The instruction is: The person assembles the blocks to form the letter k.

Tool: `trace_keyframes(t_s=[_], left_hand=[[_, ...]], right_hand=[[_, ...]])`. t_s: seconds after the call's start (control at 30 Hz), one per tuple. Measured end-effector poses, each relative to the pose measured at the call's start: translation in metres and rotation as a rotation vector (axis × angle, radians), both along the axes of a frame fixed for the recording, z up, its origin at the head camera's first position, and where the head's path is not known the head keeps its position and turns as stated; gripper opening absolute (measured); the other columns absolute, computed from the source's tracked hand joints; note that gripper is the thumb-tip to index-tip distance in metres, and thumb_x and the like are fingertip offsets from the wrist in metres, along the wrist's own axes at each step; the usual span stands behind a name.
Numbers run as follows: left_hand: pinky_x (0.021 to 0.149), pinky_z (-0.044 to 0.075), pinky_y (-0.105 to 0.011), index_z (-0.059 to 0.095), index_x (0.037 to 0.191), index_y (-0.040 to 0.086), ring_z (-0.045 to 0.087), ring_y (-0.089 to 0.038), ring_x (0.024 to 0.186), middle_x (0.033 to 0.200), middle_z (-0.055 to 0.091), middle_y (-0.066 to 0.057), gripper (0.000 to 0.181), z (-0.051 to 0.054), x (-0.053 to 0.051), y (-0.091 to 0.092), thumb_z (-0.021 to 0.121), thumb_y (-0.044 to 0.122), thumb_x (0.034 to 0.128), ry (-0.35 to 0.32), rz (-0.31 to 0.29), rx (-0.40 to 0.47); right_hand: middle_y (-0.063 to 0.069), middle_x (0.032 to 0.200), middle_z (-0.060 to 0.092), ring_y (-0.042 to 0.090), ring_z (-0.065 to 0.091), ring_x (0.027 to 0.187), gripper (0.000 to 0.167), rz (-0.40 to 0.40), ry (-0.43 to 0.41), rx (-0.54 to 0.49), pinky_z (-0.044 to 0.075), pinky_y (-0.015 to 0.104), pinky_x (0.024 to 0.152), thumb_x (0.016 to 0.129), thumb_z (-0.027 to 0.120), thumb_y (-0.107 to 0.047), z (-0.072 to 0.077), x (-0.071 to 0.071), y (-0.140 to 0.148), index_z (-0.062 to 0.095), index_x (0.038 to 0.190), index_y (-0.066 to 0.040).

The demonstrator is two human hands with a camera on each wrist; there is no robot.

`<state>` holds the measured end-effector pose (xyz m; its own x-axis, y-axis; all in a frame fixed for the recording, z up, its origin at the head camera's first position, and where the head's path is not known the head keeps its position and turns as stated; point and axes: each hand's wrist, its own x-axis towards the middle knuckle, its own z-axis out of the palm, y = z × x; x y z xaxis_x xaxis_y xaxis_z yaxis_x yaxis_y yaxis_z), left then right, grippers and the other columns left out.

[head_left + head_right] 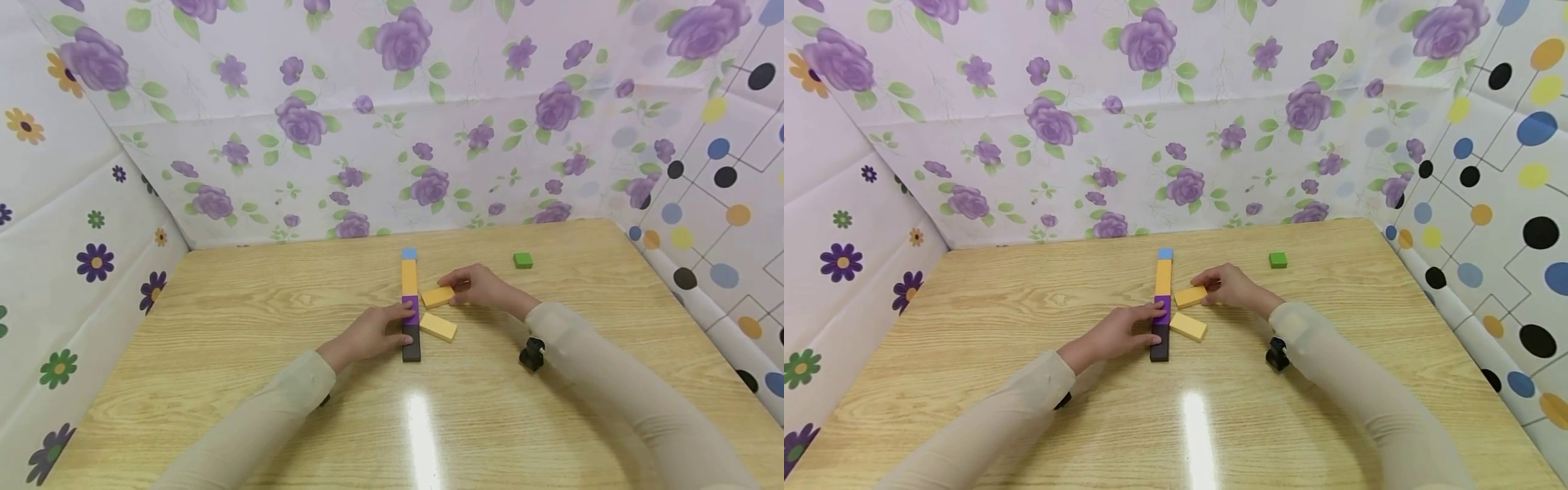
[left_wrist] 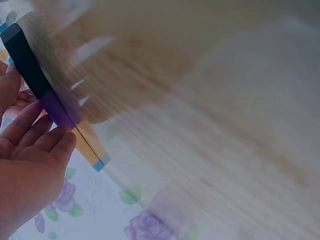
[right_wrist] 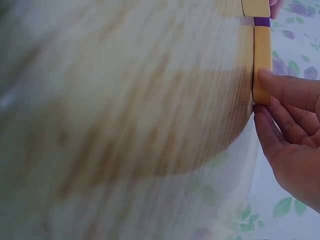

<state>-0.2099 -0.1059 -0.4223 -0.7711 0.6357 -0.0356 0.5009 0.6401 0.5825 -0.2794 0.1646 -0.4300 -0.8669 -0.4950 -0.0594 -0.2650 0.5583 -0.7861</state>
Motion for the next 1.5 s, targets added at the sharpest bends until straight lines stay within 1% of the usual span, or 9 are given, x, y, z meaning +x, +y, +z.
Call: trace_keyframes(t_s=[0.1,0.13,0.23,0.37,0.53,0.73,0.97,1.27,1.5], left_hand=[[0.112,0.033,-0.042,0.049,0.140,0.003,0.042,-0.030,0.134,0.142,0.049,-0.015,0.057,-0.0005,0.0003,-0.0004,0.068,0.025,0.0912,0.011,-0.010,0.011],[0.111,0.034,-0.043,0.049,0.139,0.002,0.043,-0.031,0.133,0.141,0.049,-0.015,0.056,-0.0006,0.0004,-0.0004,0.068,0.025,0.0913,0.028,-0.016,0.007],[0.111,0.035,-0.043,0.049,0.139,0.002,0.043,-0.032,0.133,0.141,0.049,-0.016,0.057,-0.0006,0.0007,-0.0007,0.068,0.026,0.0911,0.036,-0.021,0.009],[0.112,0.033,-0.043,0.049,0.140,0.003,0.042,-0.031,0.134,0.142,0.049,-0.015,0.057,-0.0012,-0.0003,-0.0005,0.068,0.026,0.0909,0.015,-0.012,0.010],[0.112,0.033,-0.041,0.048,0.141,0.005,0.041,-0.029,0.135,0.143,0.048,-0.012,0.058,-0.0031,-0.0020,-0.0002,0.068,0.026,0.0907,0.004,-0.006,-0.003],[0.112,0.033,-0.040,0.049,0.140,0.006,0.041,-0.028,0.135,0.143,0.048,-0.012,0.057,-0.0038,-0.0007,-0.0001,0.069,0.026,0.0901,0.007,-0.001,-0.002],[0.112,0.033,-0.039,0.049,0.140,0.006,0.041,-0.027,0.135,0.143,0.048,-0.011,0.057,-0.0038,-0.0008,0.0004,0.068,0.026,0.0904,0.004,0.005,-0.006],[0.113,0.032,-0.038,0.049,0.141,0.007,0.041,-0.026,0.135,0.143,0.048,-0.010,0.058,-0.0027,-0.0010,0.0004,0.069,0.027,0.0900,-0.002,0.012,-0.006],[0.112,0.033,-0.039,0.049,0.140,0.006,0.041,-0.027,0.134,0.143,0.048,-0.012,0.057,-0.0024,-0.0012,0.0003,0.068,0.026,0.0905,0.006,0.001,-0.001]], right_hand=[[0.016,0.123,0.064,0.029,0.061,0.110,0.040,0.000,-0.001,0.003,0.052,0.037,0.093,0.083,0.074,-0.002,0.0026,0.0015,-0.0007,0.065,0.121,-0.002],[0.016,0.123,0.064,0.029,0.061,0.111,0.040,0.003,0.002,0.004,0.052,0.037,0.093,0.083,0.074,-0.002,0.0029,0.0019,-0.0009,0.065,0.121,-0.002],[0.016,0.123,0.064,0.030,0.060,0.112,0.040,0.008,0.007,0.008,0.051,0.038,0.095,0.083,0.074,-0.002,0.0040,0.0026,-0.0018,0.066,0.121,-0.002],[0.015,0.123,0.064,0.031,0.059,0.114,0.040,0.012,0.011,0.014,0.051,0.038,0.096,0.083,0.075,-0.003,0.0035,0.0032,-0.0025,0.066,0.121,-0.002],[0.015,0.124,0.063,0.030,0.058,0.115,0.039,0.001,0.005,0.016,0.050,0.039,0.097,0.083,0.075,-0.003,0.0041,0.0045,-0.0037,0.066,0.121,-0.003],[0.015,0.124,0.064,0.030,0.059,0.114,0.039,-0.014,-0.011,0.011,0.050,0.039,0.096,0.082,0.074,-0.001,0.0056,0.0070,-0.0053,0.067,0.120,-0.003],[0.013,0.123,0.064,0.029,0.059,0.114,0.038,-0.021,-0.018,0.021,0.051,0.038,0.095,0.082,0.074,-0.002,0.0041,0.0057,-0.0058,0.067,0.120,-0.004],[0.015,0.124,0.064,0.030,0.059,0.114,0.039,-0.006,-0.008,0.007,0.051,0.039,0.096,0.082,0.075,-0.002,0.0044,0.0056,-0.0055,0.067,0.120,-0.003],[0.012,0.124,0.064,0.028,0.059,0.115,0.040,-0.020,-0.022,0.014,0.050,0.038,0.097,0.082,0.075,-0.002,0.0031,0.0043,-0.0060,0.067,0.121,-0.005]])
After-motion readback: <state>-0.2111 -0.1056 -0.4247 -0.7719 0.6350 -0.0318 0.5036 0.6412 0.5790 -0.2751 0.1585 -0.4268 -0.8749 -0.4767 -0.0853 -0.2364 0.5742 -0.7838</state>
